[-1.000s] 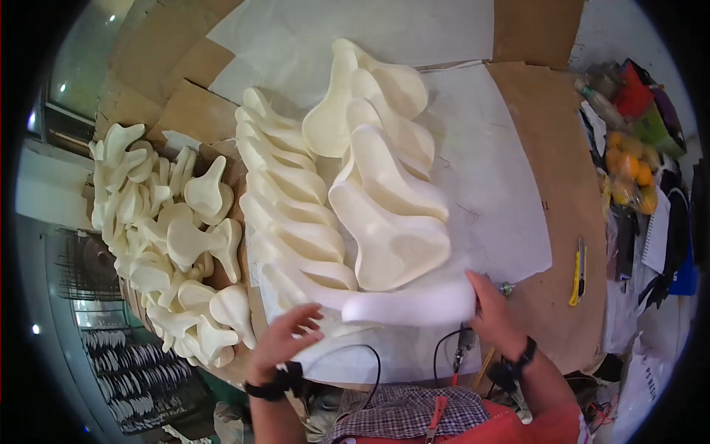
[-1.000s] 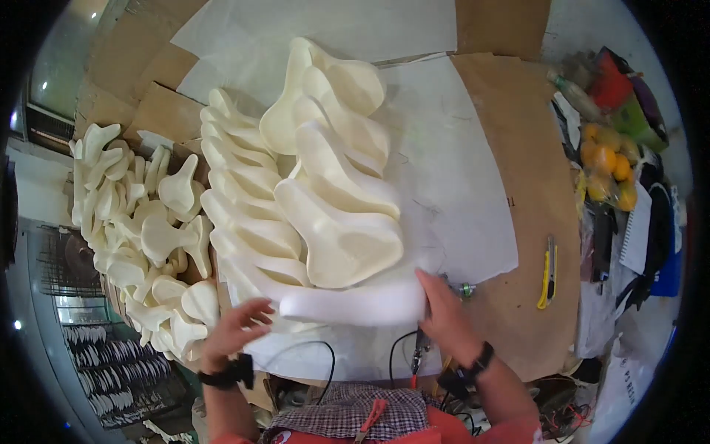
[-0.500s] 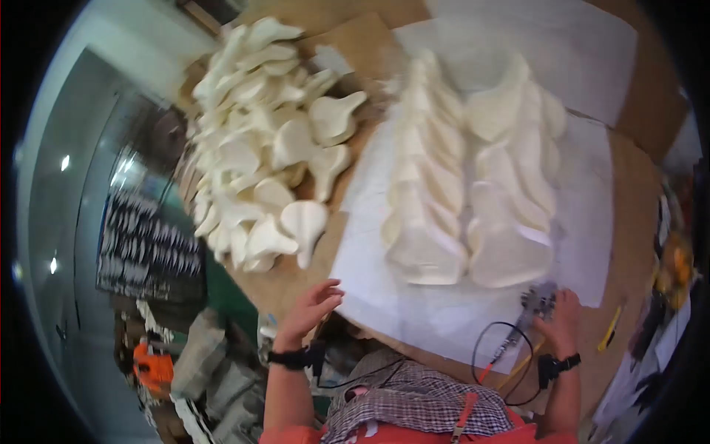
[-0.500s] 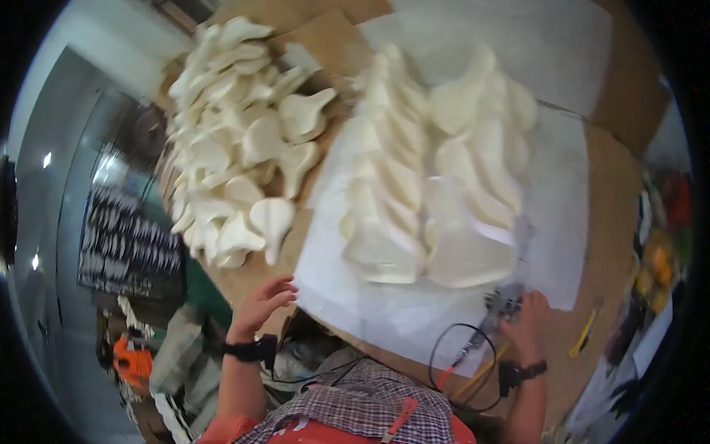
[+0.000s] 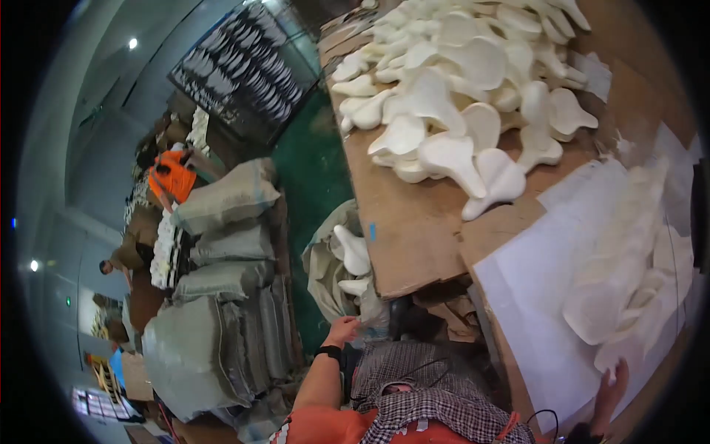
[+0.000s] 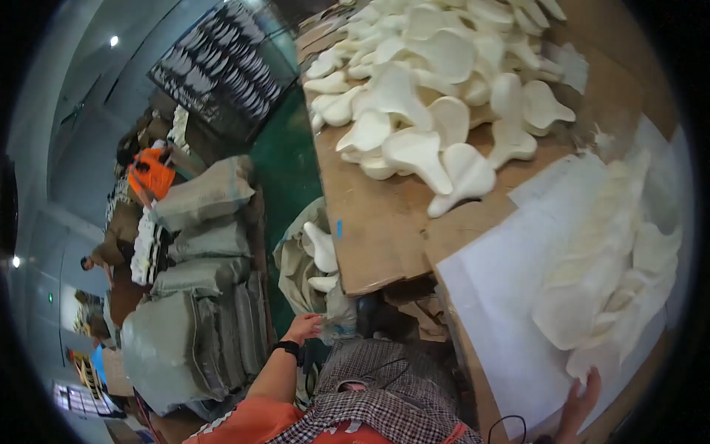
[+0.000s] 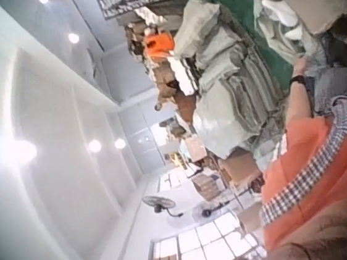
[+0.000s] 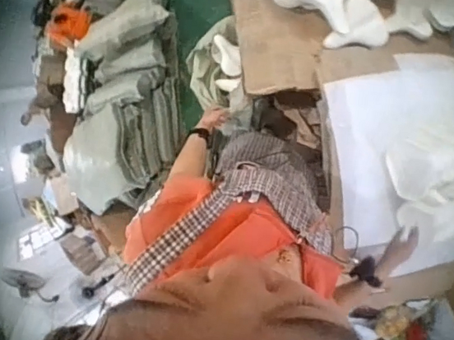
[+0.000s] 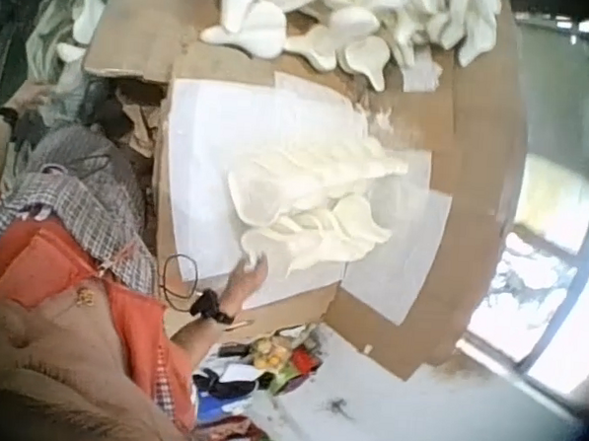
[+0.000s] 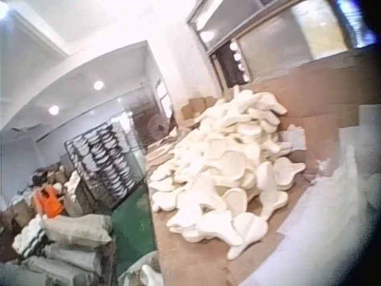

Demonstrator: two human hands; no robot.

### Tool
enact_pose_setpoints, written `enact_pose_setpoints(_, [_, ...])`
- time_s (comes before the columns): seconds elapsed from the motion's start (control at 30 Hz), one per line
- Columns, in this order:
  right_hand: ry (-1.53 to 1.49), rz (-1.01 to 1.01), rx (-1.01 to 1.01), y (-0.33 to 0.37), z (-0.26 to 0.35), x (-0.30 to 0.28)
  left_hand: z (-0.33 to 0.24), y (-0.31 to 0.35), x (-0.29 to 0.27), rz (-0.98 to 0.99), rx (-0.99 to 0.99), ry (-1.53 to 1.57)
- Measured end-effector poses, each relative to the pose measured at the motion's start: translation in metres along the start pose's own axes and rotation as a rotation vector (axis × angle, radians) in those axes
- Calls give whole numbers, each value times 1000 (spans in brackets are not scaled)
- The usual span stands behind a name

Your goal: Sorting and arranging white foam bike seat paddings from a large sack onto a table for glue application.

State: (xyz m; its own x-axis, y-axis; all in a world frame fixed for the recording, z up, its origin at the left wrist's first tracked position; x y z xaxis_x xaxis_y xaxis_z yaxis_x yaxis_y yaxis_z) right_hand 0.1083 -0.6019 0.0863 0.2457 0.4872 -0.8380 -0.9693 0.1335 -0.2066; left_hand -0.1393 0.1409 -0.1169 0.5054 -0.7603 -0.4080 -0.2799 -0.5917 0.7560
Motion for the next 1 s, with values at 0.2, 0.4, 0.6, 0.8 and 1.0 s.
enact_pose_setpoints(0.2, [-305, 599, -592, 18, 387, 206, 40, -57, -53, -72, -86, 329])
enact_pose_setpoints(0.4, [-468, 1127, -775, 128, 569, 419, 41, -123, -65, -75, -43, 585])
enact_pose_setpoints(0.6, [-383, 1289, -697, 201, 633, 618, 73, -187, -9, 61, -143, 799])
enact_pose_setpoints(0.8, [-244, 858, -684, 158, 661, 809, 122, -233, 15, -135, -207, 861])
enact_pose_setpoints(1.0, [106, 869, -609, 182, 671, 877, 189, -241, -56, -706, -311, 1321])
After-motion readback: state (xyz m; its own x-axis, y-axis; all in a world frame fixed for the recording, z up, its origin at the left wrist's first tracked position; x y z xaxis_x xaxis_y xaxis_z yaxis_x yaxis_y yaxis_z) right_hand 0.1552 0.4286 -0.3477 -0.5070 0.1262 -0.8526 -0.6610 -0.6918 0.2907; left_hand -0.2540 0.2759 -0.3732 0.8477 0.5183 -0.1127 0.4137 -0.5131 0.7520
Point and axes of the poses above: each hand's wrist, its own y-axis away from the middle knuckle, its own x-axis out of the palm, z = x × y, the point moved 8 cm from there along -y, towards the middle knuckle, and after that the axes turned 4 degrees about -z, right-handed, at the moved point
